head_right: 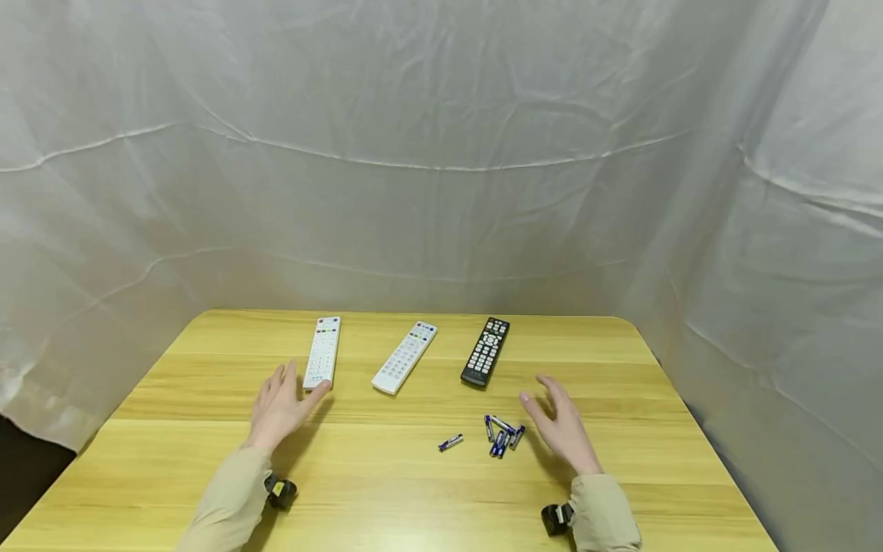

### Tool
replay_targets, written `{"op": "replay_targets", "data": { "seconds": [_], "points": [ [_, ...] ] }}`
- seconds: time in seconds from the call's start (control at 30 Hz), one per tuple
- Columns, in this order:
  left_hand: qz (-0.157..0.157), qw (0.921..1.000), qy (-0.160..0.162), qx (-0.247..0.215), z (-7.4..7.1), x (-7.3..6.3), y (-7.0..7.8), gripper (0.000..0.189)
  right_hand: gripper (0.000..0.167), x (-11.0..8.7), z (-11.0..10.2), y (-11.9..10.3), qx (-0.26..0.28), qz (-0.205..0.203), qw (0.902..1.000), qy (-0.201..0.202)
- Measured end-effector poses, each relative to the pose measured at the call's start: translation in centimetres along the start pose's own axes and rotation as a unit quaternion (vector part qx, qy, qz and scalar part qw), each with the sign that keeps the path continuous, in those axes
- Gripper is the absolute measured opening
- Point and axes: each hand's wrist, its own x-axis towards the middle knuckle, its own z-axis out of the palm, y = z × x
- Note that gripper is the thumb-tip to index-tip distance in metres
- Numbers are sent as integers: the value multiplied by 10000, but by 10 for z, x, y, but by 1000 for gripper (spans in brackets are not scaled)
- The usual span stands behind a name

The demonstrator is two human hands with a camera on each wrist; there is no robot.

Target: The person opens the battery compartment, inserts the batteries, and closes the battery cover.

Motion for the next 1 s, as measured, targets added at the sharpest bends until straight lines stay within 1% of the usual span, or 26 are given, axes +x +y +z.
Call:
{"op": "replay_targets", "data": {
  "seconds": [0.17, 0.3, 0.5, 0.6, 0.83, 1.0],
  "points": [
    [-73, 9999, 139, 36, 5, 15, 4, 93, 63, 2, 3, -1, 451, 17, 9989, 127],
    [-157, 9997, 175, 21, 9, 27, 6, 96, 58, 3, 6, -4, 737, -10, 9970, 236],
    [-260, 9990, 349, 94, 12, 43, 10, 95, 56, 6, 10, -6, 1008, 56, 9944, 328],
    [-295, 9987, 391, 103, 13, 50, 12, 93, 56, 8, 12, -6, 1047, 68, 9938, 359],
    [-369, 9980, 479, 191, 18, 65, 12, 92, 56, 10, 18, -8, 987, 169, 9946, 289],
    [-434, 9977, 513, 124, 20, 74, 15, 92, 55, 10, 21, -11, 1007, 173, 9943, 317]
  ]
}}
